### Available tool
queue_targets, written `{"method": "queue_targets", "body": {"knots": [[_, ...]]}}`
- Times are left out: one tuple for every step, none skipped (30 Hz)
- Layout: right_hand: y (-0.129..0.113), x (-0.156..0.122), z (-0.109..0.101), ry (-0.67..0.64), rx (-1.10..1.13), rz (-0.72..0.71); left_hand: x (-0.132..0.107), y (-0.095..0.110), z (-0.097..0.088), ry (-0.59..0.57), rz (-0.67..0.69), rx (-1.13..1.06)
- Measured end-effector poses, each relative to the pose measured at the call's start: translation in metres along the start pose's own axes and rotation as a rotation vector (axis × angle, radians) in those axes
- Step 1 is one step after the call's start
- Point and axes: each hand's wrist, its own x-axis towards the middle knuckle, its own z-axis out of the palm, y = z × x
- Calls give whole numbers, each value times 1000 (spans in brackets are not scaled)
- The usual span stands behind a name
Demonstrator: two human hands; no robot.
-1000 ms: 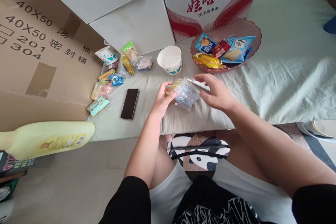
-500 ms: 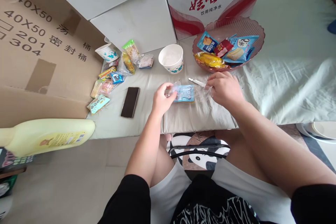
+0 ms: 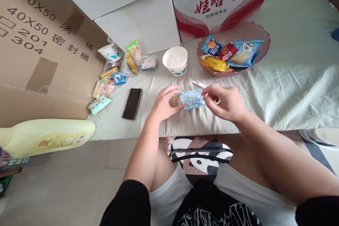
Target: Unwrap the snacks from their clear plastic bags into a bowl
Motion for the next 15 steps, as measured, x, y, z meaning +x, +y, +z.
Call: {"method": "queue_targets", "body": {"knots": [[-3, 0, 2, -103, -18, 11, 0, 3, 1, -62, -29, 0], [-6, -1, 4, -203, -41, 29, 1, 4, 3, -89, -74, -4], [-8, 0, 6, -291, -67, 59, 2, 5, 4, -80, -126, -7], [-11, 0, 9, -366, -88, 107, 3, 5, 4, -45, -177, -7], [-13, 1, 12, -421, -98, 176, 4, 5, 4, 8, -226, -12], [-15, 2, 15, -453, -96, 260, 5, 4, 4, 64, -273, -33], [-16, 3, 18, -460, -80, 348, 6, 4, 4, 114, -322, -86], [-17, 4, 21, -444, -49, 432, 6, 4, 3, 149, -373, -177], [-17, 5, 24, -412, 4, 512, 7, 5, 3, 170, -419, -302], [-16, 5, 27, -378, 84, 591, 7, 7, 3, 183, -455, -447], [-16, 6, 29, -342, 191, 670, 7, 10, 2, 186, -478, -594], [-15, 6, 32, -301, 323, 749, 7, 13, 2, 184, -485, -727], [-15, 6, 34, -256, 473, 828, 7, 18, 2, 175, -480, -837], [-15, 6, 37, -211, 630, 899, 7, 22, 3, 160, -464, -925], [-15, 6, 39, -176, 784, 954, 7, 27, 4, 140, -443, -995]]}}
